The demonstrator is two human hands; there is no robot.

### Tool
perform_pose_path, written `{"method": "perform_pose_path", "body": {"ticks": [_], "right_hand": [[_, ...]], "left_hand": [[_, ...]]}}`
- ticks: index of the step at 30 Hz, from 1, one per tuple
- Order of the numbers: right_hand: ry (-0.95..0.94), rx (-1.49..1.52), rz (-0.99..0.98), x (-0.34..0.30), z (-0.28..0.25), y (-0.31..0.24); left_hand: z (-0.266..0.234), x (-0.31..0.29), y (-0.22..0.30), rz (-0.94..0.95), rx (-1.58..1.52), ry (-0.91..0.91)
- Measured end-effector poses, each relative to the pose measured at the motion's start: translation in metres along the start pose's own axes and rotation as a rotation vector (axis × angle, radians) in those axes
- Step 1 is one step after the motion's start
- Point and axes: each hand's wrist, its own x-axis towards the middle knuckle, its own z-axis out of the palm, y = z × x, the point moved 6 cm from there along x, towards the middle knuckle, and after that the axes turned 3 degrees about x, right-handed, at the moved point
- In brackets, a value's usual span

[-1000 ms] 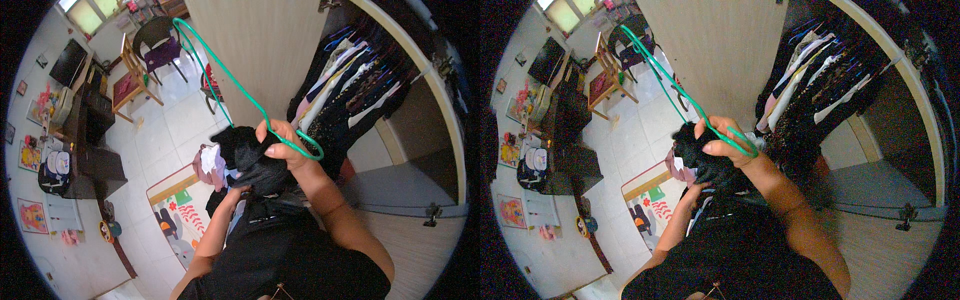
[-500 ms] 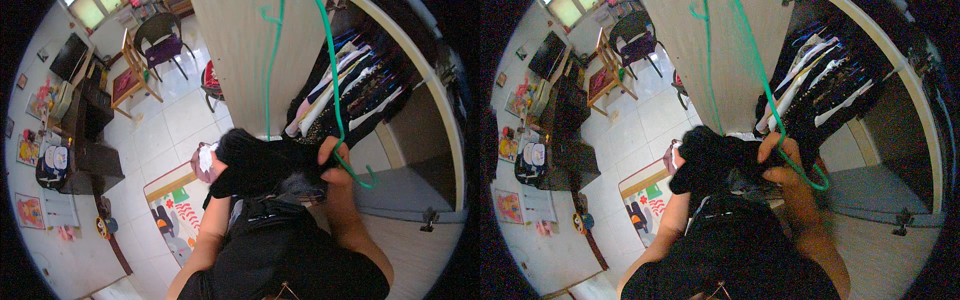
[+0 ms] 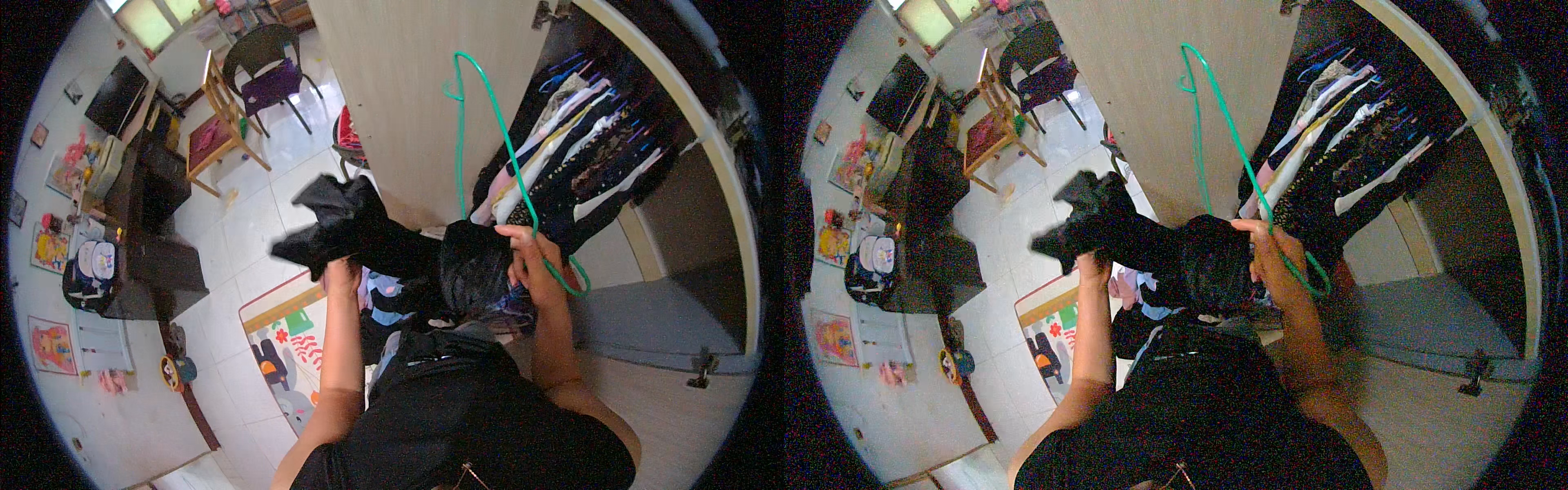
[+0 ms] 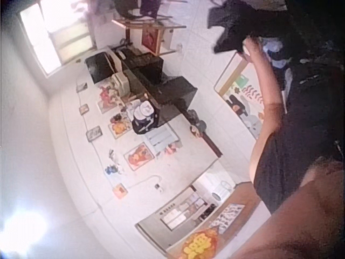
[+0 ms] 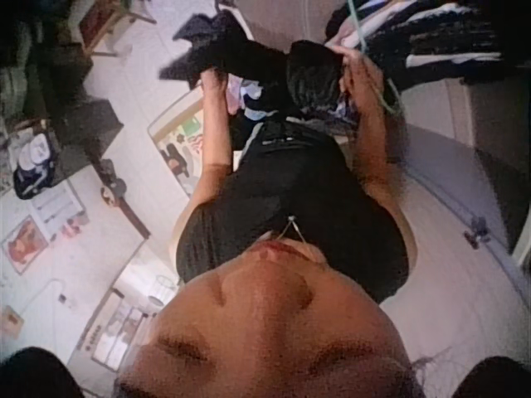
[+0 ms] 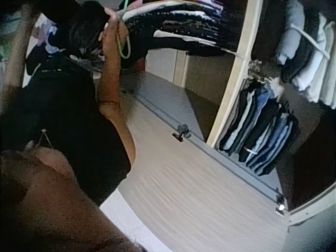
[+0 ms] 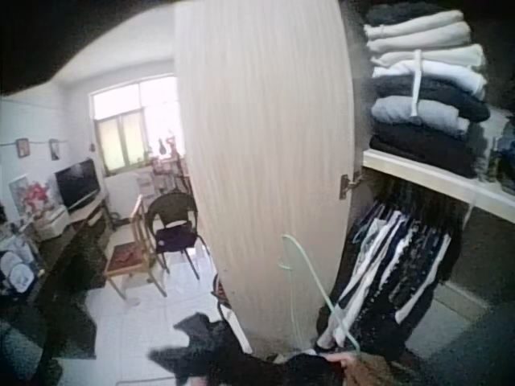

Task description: The person hangs clothing including shirts and jeans by picking them up from a pile and placing them onto plastic hangers before hanging them in a closet.

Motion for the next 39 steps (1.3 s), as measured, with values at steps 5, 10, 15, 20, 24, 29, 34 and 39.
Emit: {"method": "perform_pose_path", "body": {"ticks": [5,10,15,20,24,29,34,39], "right_hand": [[0.276,0.017,-0.067,-0.004,-0.029,-0.011],[0.292,0.234,-0.514,-0.012,-0.057,-0.040],[0.687,-0.185,-0.568,-0.032,-0.093,-0.044],[0.224,0.400,-0.066,0.009,-0.044,0.032],[-0.023,0.053,0.015,0.020,0.031,0.049],[-0.064,-0.334,-0.134,0.025,0.079,0.056],[-0.120,-0.143,0.009,0.029,0.073,0.087],[0.116,-0.229,-0.056,0.020,0.053,0.051]], "left_hand": [[-0.001,0.006,0.020,0.037,-0.093,0.354],[-0.065,0.018,0.049,0.218,-0.427,0.224],[-0.082,0.007,0.066,0.226,-0.204,0.193],[-0.037,-0.026,0.004,-0.055,0.356,0.342],[0.016,-0.047,-0.063,-0.292,0.451,-0.033],[0.044,-0.063,-0.077,-0.259,0.505,-0.166],[0.049,-0.067,-0.057,-0.258,0.575,-0.262],[0.048,-0.066,-0.024,-0.168,0.655,-0.331]]}}
